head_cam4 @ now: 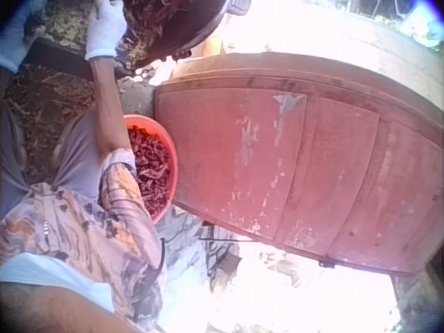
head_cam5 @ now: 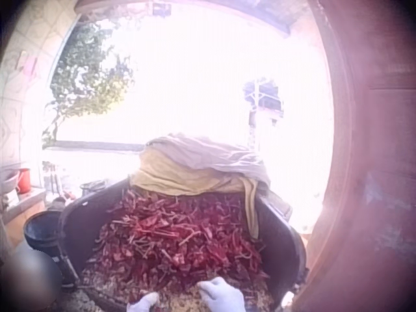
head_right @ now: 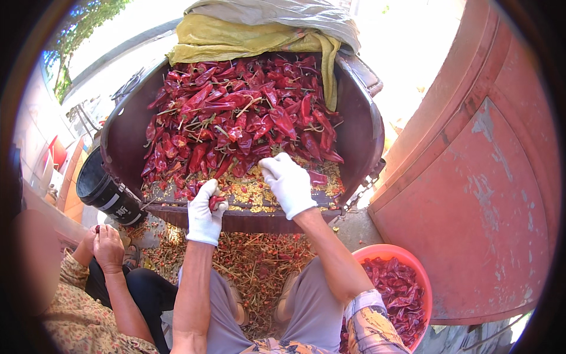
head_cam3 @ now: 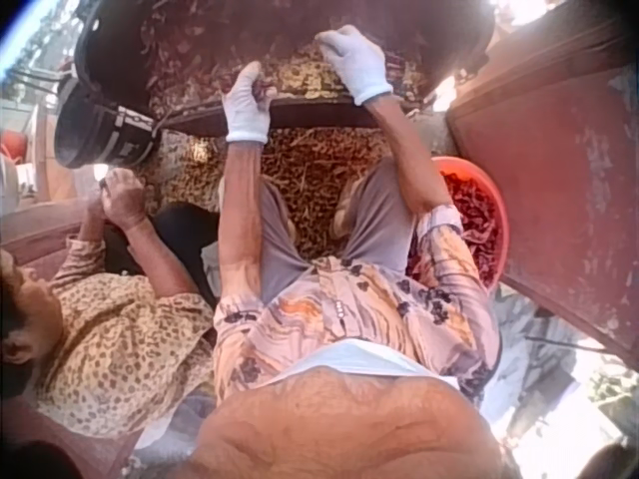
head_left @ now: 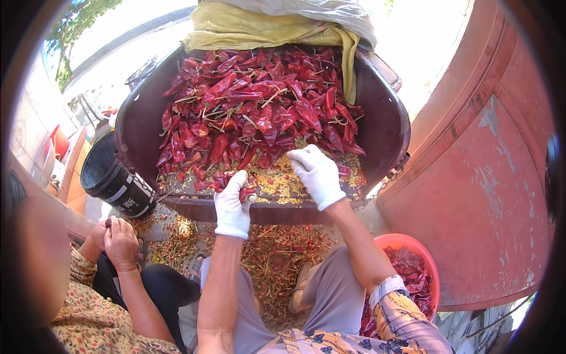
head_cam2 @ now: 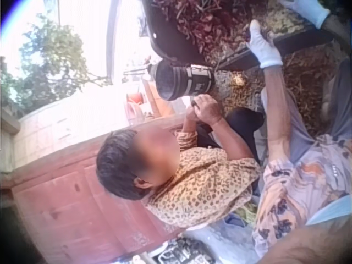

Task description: The person sorts dried red peppers by picking them from a large metal bin and placing them into a plastic bucket by hand.

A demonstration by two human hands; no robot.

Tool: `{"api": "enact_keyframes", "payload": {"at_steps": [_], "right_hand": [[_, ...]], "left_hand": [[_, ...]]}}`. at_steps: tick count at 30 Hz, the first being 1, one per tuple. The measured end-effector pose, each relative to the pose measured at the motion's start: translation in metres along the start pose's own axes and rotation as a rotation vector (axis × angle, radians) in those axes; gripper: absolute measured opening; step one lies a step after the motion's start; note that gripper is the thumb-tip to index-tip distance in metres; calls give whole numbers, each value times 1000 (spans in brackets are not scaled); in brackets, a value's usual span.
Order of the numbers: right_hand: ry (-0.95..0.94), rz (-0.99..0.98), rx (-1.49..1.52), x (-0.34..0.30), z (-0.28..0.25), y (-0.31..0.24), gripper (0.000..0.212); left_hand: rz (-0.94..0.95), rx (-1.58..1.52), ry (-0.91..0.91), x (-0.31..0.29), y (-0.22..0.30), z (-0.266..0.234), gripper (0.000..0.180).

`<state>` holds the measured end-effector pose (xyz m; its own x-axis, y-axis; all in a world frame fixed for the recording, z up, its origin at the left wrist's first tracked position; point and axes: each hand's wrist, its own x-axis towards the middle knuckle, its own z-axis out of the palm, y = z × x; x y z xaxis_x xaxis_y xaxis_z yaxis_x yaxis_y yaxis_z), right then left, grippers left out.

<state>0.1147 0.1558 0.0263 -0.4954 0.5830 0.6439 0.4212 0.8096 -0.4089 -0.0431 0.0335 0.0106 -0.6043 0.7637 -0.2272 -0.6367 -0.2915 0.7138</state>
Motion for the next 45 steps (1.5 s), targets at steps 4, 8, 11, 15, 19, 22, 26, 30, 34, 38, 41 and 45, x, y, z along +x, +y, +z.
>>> {"api": "enact_keyframes", "payload": {"at_steps": [4, 8, 11, 15, 19, 22, 26, 30, 34, 38, 41, 45], "right_hand": [[-120, -71, -209, 15, 27, -6, 28], [-102, 14, -249, 22, 43, -1, 26], [-76, 9, -196, 23, 43, 1, 24], [-6, 44, -14, 16, 18, -13, 19], [-141, 46, 317, 2, 2, -26, 16], [-433, 456, 923, -6, -4, -42, 17], [-740, 576, 868, 6, -26, -37, 21], [-526, 383, 588, -3, -20, -33, 25], [-432, 506, 471, 5, -33, -39, 30], [-284, 437, 632, 2, -24, -42, 23], [-326, 407, 618, 0, -18, -39, 21], [-432, 418, 617, -3, -17, -39, 20]], "left_hand": [[12, 34, 19, -1, -4, 5, 12], [18, 39, 4, -1, -6, 9, 20], [15, 37, 20, -3, -4, 10, 21], [21, 67, -21, 1, -5, 3, 24], [58, 119, -129, -2, -7, 11, 31], [20, 229, -388, -10, 0, 14, 30], [20, 252, -387, -15, -5, 18, 20], [33, 260, -355, -11, -9, 20, 19], [78, 272, -277, -14, -9, 16, 19], [52, 265, -253, -16, -6, 16, 19], [52, 219, -258, -20, -9, 19, 21], [70, 145, -254, -19, -12, 23, 21]]}}
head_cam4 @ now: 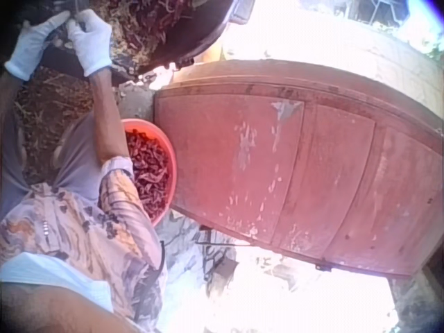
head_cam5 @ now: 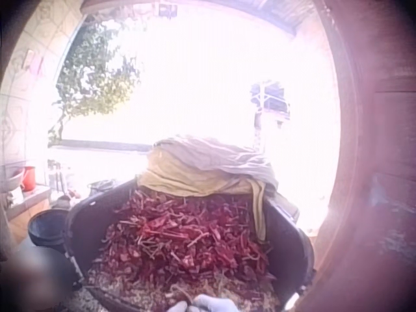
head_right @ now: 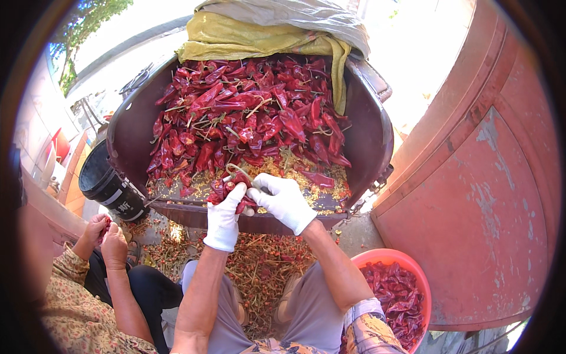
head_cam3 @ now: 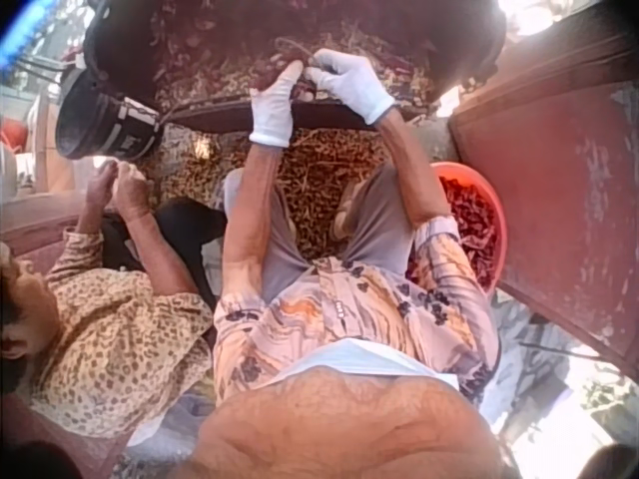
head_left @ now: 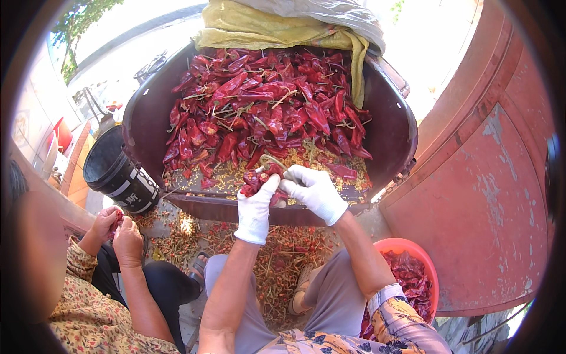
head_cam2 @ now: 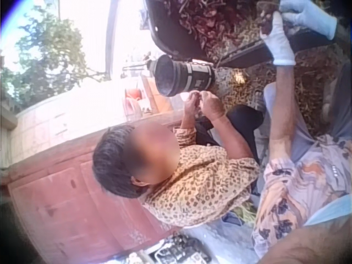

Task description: The person sorts dried red peppers by picking them from a large metal bin and placing them into a plastic bucket by hand.

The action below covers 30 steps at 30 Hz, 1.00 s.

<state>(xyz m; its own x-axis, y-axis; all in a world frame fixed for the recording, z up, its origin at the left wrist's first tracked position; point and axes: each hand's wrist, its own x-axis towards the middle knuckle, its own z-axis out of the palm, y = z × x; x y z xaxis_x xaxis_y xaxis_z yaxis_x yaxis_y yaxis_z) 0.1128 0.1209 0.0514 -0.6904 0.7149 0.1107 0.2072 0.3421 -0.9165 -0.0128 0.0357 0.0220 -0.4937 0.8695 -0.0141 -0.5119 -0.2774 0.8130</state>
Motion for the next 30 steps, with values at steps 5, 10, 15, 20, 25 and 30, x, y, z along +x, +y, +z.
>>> {"api": "enact_keyframes", "payload": {"at_steps": [5, 10, 15, 20, 25, 30], "right_hand": [[30, 13, 119, 5, -19, 2, 26], [-51, -135, 238, 2, -13, 2, 30], [-1, -72, 267, -4, -8, -9, 26], [39, 104, 598, -6, -5, -18, 25], [-129, 206, 1012, -3, -19, -9, 25], [-237, 158, 407, -9, -35, -11, 25]], "left_hand": [[-25, 141, -30, 0, 2, -3, 21], [-6, 433, -184, -2, -2, 0, 22], [-31, 384, -129, -6, 4, 1, 18], [-103, 312, -201, -11, 9, 3, 17], [-102, 309, -268, -13, 16, 1, 20], [15, 169, -190, -6, 16, -7, 24]]}}
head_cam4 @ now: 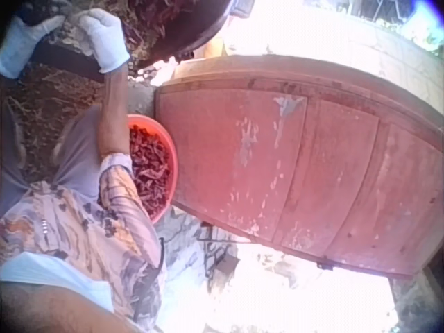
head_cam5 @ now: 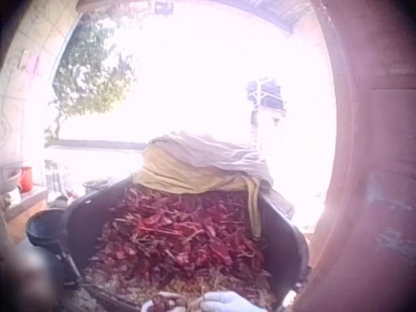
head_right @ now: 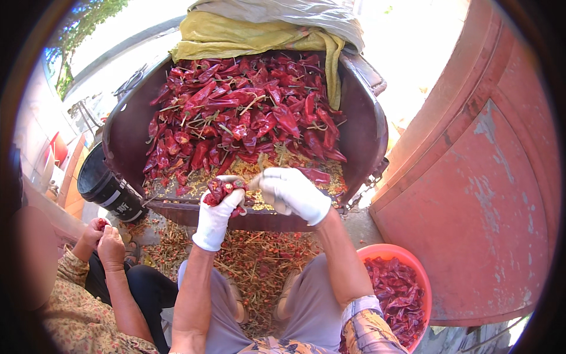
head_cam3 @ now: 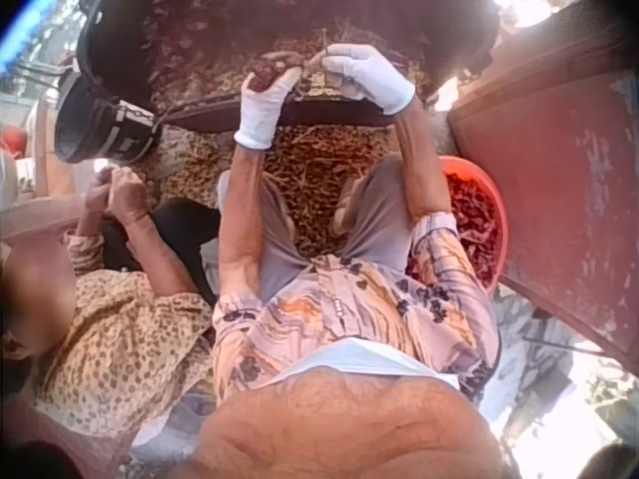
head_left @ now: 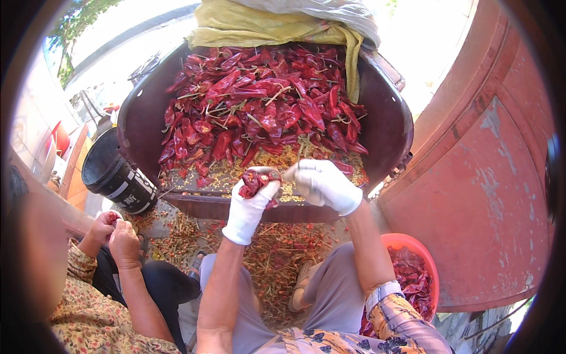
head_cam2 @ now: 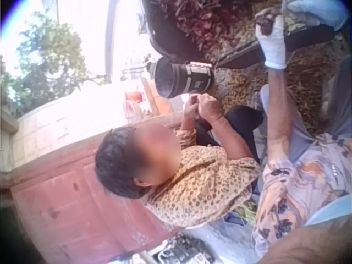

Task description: The person sorts dried red peppers by picking them from a large metal bin and placing them into a plastic bucket by hand.

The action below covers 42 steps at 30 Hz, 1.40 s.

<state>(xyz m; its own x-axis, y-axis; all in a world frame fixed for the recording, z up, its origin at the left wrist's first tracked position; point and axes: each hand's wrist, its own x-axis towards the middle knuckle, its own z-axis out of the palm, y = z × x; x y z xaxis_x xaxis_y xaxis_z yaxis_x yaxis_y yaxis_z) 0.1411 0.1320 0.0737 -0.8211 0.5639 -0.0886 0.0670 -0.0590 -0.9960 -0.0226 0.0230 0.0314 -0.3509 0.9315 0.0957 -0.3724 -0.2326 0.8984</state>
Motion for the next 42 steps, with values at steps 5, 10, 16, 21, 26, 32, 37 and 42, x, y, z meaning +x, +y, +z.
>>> {"api": "enact_keyframes", "payload": {"at_steps": [5, 10, 16, 21, 26, 32, 37, 42], "right_hand": [[-375, -192, -638, -16, 16, -1, 31], [165, -40, -154, -6, 24, -14, 23], [92, 1, -201, -3, 25, -8, 21], [117, -15, -243, -7, 27, -6, 16], [103, 18, 53, -3, 22, -2, 17], [77, 26, -113, -4, 26, -12, 15], [127, -19, -22, -3, 27, 0, 16], [72, 61, -74, -2, 27, -10, 15]], "left_hand": [[72, 153, 106, 2, 6, -10, 21], [132, 255, 59, -1, 2, -9, 16], [90, 351, -58, -3, 3, -1, 15], [49, 320, -45, -3, -7, 1, 16], [25, 167, -46, -4, 1, 4, 17], [198, 420, -69, -3, -6, -1, 19], [185, 345, -53, -4, -2, 2, 19], [262, 443, -33, -5, -5, 1, 20]]}}
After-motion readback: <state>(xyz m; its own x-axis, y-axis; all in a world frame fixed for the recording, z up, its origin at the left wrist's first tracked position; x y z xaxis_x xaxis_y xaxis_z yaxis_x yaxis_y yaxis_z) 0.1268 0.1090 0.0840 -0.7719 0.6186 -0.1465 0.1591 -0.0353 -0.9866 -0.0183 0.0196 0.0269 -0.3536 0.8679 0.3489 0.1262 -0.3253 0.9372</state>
